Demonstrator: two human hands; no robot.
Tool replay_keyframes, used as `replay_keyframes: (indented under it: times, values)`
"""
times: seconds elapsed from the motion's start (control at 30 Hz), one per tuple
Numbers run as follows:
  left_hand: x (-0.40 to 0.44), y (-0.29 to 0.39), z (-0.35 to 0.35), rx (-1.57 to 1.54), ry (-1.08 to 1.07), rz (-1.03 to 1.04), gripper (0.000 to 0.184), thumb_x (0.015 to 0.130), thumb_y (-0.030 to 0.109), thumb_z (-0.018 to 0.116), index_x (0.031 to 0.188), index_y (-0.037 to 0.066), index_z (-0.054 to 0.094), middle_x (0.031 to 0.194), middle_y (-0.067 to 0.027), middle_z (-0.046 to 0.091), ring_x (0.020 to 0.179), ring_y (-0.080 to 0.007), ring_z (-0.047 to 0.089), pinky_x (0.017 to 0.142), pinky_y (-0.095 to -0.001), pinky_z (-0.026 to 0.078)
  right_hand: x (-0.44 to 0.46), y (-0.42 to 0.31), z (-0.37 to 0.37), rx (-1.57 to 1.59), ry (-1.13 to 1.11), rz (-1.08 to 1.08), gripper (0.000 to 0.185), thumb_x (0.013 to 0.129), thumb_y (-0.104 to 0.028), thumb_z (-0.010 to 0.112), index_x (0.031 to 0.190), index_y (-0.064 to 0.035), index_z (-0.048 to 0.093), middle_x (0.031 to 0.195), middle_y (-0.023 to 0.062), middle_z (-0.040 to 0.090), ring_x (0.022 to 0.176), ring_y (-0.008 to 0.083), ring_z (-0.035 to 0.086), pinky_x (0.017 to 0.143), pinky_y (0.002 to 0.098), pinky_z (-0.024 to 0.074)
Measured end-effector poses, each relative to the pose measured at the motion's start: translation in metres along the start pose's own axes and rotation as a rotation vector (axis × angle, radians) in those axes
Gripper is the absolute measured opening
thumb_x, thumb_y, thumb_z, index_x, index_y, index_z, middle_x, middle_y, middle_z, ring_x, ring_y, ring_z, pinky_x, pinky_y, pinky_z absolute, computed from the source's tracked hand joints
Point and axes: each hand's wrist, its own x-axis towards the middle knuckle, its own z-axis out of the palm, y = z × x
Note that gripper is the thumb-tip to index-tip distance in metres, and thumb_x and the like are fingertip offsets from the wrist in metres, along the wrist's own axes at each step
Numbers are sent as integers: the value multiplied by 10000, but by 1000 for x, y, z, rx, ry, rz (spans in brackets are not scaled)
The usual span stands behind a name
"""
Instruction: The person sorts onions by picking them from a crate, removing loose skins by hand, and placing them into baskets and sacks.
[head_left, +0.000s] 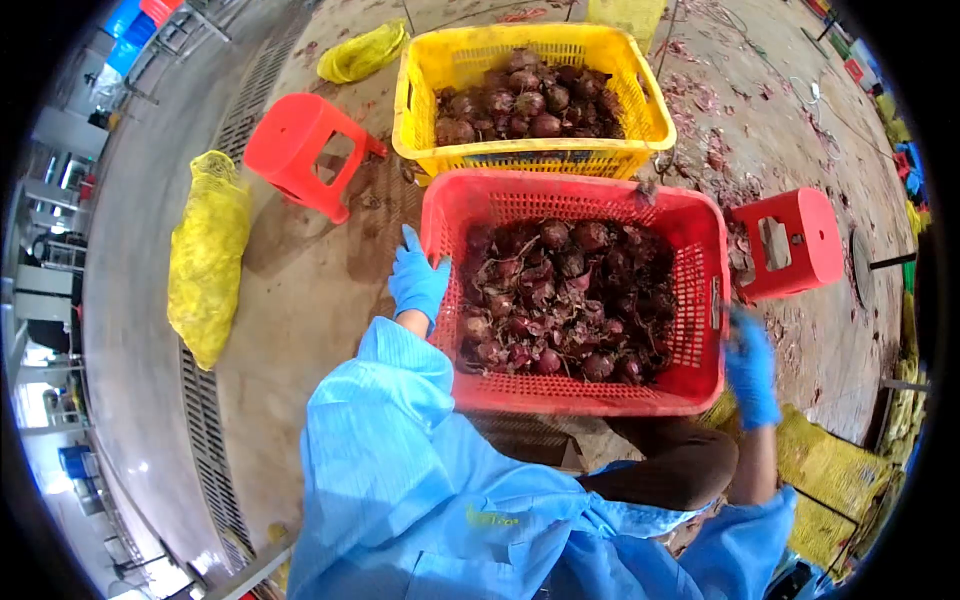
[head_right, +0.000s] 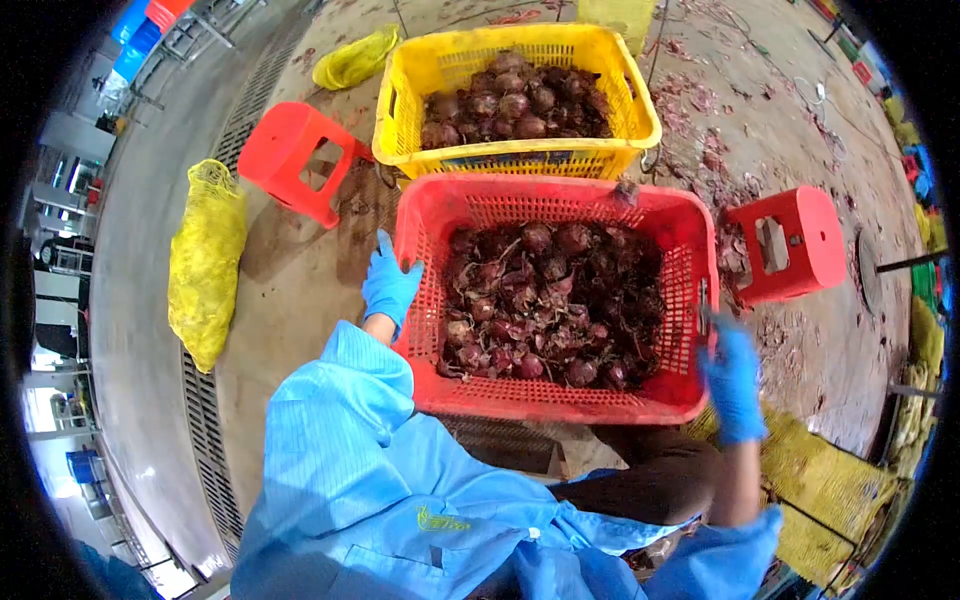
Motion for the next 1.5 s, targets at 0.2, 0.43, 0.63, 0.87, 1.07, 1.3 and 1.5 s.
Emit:
replay_keyframes:
  times: [0.2, 0.43, 0.63, 0.87, 1.07, 1.3, 1.5]
  values:
    - [21, -21, 38, -238, -63, -1, 674, 815, 175, 559, 1381, 72, 210, 1217, -253, 446, 1045, -397, 510, 855, -464, 426, 23, -46, 232, 94, -901, -143, 337, 773, -244, 563, 1089, -127, 577, 944, 168, 618, 902, 337, 586, 772, 426, 477]
    - [20, -16, 31, -266, -90, -16, 638, 824, 132, 529, 1379, 66, 222, 1238, -239, 443, 1059, -403, 496, 860, -452, 419, 98, -137, 380, 143, -494, -146, 422, 746, -248, 583, 1149, -160, 497, 977, 199, 564, 885, 362, 577, 731, 468, 474]
    - [22, -20, 34, -285, -128, -39, 641, 824, 115, 534, 1378, 51, 220, 1263, -240, 425, 1106, -391, 469, 892, -427, 406, 160, -172, 438, -169, -609, -68, 717, 651, -376, 685, 1302, -304, 392, 1115, 141, 553, 1013, 317, 554, 882, 590, 348]
    - [25, -16, 26, -261, -213, -101, 635, 820, 105, 533, 1373, 48, 227, 1276, -246, 418, 1102, -387, 478, 883, -419, 419, 164, -158, 381, 281, -706, -110, 718, 643, -224, 658, 1311, -248, 396, 1256, 159, 480, 1190, 309, 434, 1021, 485, 277]
    - [21, -14, 25, -289, -202, -98, 643, 817, 100, 535, 1380, 89, 226, 1268, -226, 435, 1055, -391, 507, 855, -430, 428, 119, -157, 283, 1460, -589, 280, 818, 622, -30, 643, 1363, -79, 300, 1358, 81, 353, 1220, 220, 384, 1020, 329, 316]
    - [20, -15, 29, -264, -120, -49, 632, 828, 136, 516, 1384, 95, 217, 1132, -243, 487, 960, -398, 538, 787, -461, 442, 76, -156, 251, 1998, -436, 472, 805, 640, -144, 695, 1347, -85, 315, 1293, 87, 447, 1169, 241, 453, 973, 377, 392]
    - [22, -20, 38, -300, -98, -25, 610, 830, 143, 504, 1376, 90, 237, 1136, -238, 493, 964, -389, 541, 790, -459, 441, 62, -173, 240, 2717, -634, 788, 877, 694, -673, 491, 1336, -94, 342, 1328, 143, 411, 1188, 373, 418, 937, 570, 364]
